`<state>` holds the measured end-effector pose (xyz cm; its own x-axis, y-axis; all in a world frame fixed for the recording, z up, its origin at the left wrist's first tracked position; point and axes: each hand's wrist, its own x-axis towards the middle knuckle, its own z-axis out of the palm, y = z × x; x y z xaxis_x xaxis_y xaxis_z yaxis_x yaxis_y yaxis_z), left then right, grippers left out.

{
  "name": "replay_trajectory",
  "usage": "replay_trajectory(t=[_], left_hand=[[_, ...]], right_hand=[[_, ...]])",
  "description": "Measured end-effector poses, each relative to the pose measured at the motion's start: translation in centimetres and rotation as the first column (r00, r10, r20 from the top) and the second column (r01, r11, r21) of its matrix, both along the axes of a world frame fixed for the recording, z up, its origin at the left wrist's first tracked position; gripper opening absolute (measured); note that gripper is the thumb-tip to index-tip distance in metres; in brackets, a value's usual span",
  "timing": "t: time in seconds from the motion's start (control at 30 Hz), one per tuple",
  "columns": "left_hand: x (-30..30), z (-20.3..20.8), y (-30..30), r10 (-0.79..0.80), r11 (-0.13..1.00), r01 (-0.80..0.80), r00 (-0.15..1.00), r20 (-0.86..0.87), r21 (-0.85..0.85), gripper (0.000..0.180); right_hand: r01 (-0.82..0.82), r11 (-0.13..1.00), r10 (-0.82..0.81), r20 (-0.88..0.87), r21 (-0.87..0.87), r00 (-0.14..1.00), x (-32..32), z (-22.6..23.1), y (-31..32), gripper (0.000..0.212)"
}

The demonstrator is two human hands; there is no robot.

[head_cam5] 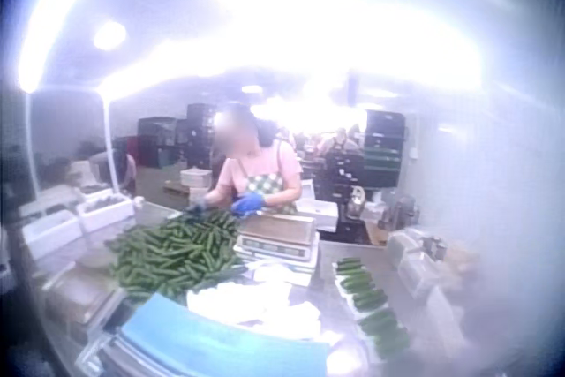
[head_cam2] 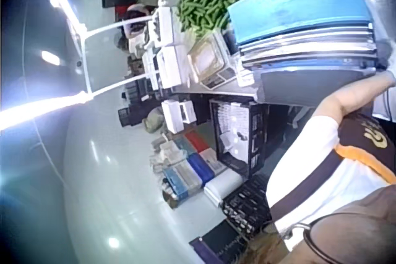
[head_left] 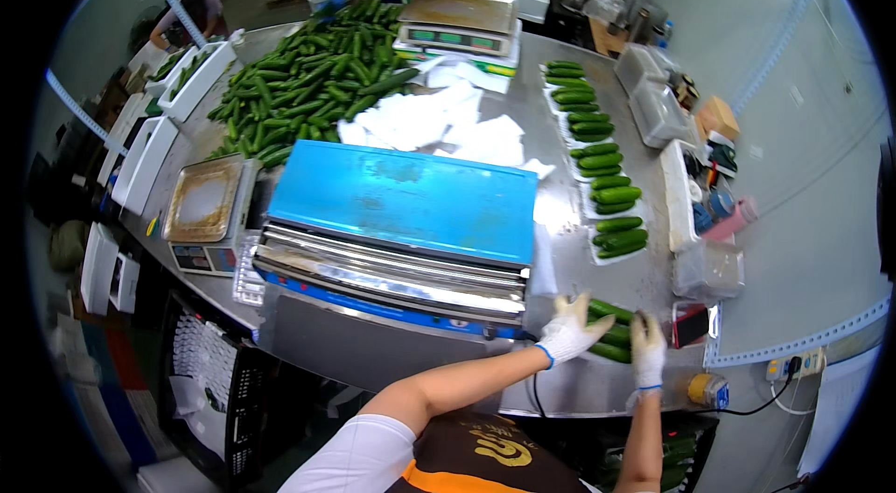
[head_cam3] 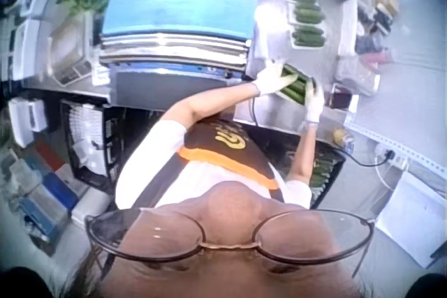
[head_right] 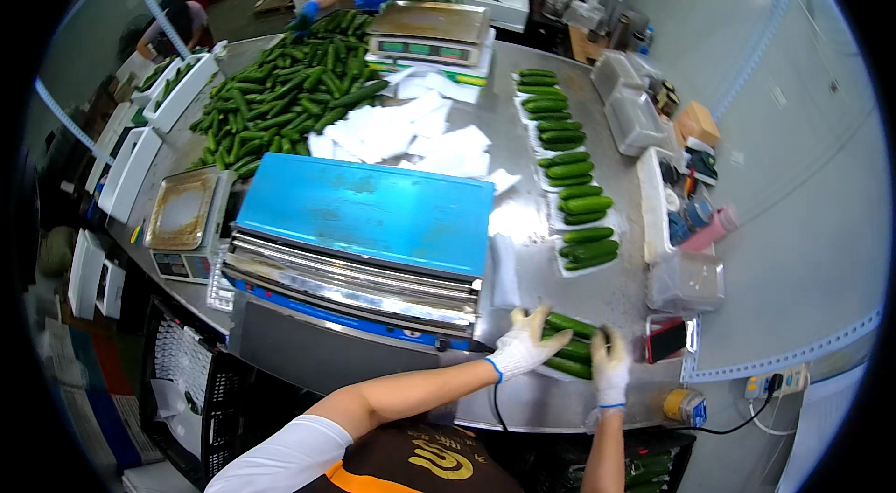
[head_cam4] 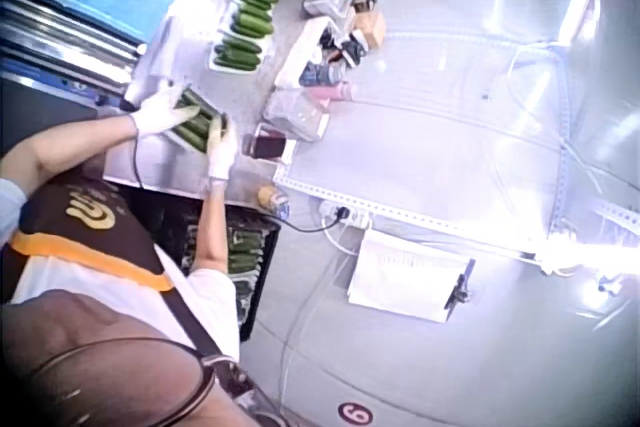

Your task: The person packs cucumbers by placing them into plastic bags and sealing the bags using a heat sealer machine before placing the finished packages into a crate.

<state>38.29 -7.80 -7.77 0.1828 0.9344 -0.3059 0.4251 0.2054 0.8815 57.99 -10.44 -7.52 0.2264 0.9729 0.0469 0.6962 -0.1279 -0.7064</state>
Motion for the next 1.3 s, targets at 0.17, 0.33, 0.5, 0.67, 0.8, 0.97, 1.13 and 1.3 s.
replay_trajectory(t=[0.17, 0.33, 0.5, 0.67, 0.8, 0.97, 1.13, 1.3], left_hand=[[-9.9, 9.1, 2.9, 0.054, 0.875, -0.108, 0.99, 0.127, 0.471, 0.074], [-24.0, 11.6, 6.2, 0.136, 0.932, -0.114, 0.99, -0.04, 0.343, 0.084], [-34.2, 9.3, 8.1, 0.271, 0.934, -0.181, 0.92, -0.281, 0.308, 0.066], [-40.1, 9.3, 8.4, 0.141, 0.967, -0.014, 0.862, -0.488, 0.254, 0.064], [-45.1, 7.2, 7.9, 0.423, 0.792, -0.299, 0.897, -0.125, 0.533, 0.058], [-42.9, 9.6, 6.1, 0.325, 0.837, -0.152, 0.911, -0.254, 0.526, 0.051], [-39.8, 9.7, 6.1, 0.255, 0.889, 0.047, 0.776, -0.577, 0.456, 0.062], [-39.2, 9.5, 6.6, 0.193, 0.932, 0.005, 0.839, -0.508, 0.362, 0.076]], right_hand=[[-0.051, 0.936, 0.038, 0.043, 0.349, 0.998, -10.6, 9.8, 3.9, 0.029], [-0.179, 0.905, 0.175, 0.045, 0.386, 0.984, -23.4, 9.4, 10.1, 0.032], [-0.198, 0.965, 0.203, -0.012, 0.171, 0.979, -35.0, 7.3, 12.3, 0.044], [-0.27, 0.962, 0.271, -0.03, 0.048, 0.962, -39.1, 8.6, 11.7, 0.049], [-0.139, 0.977, 0.132, 0.051, 0.16, 0.99, -35.8, 8.7, 12.2, 0.049], [-0.062, 0.977, 0.123, -0.3, 0.205, 0.946, -35.1, 8.2, 12.6, 0.044], [-0.12, 0.978, 0.146, -0.154, 0.168, 0.977, -41.3, 6.5, 12.9, 0.038], [-0.142, 0.961, 0.174, -0.119, 0.236, 0.978, -39.8, 4.4, 14.2, 0.033]])
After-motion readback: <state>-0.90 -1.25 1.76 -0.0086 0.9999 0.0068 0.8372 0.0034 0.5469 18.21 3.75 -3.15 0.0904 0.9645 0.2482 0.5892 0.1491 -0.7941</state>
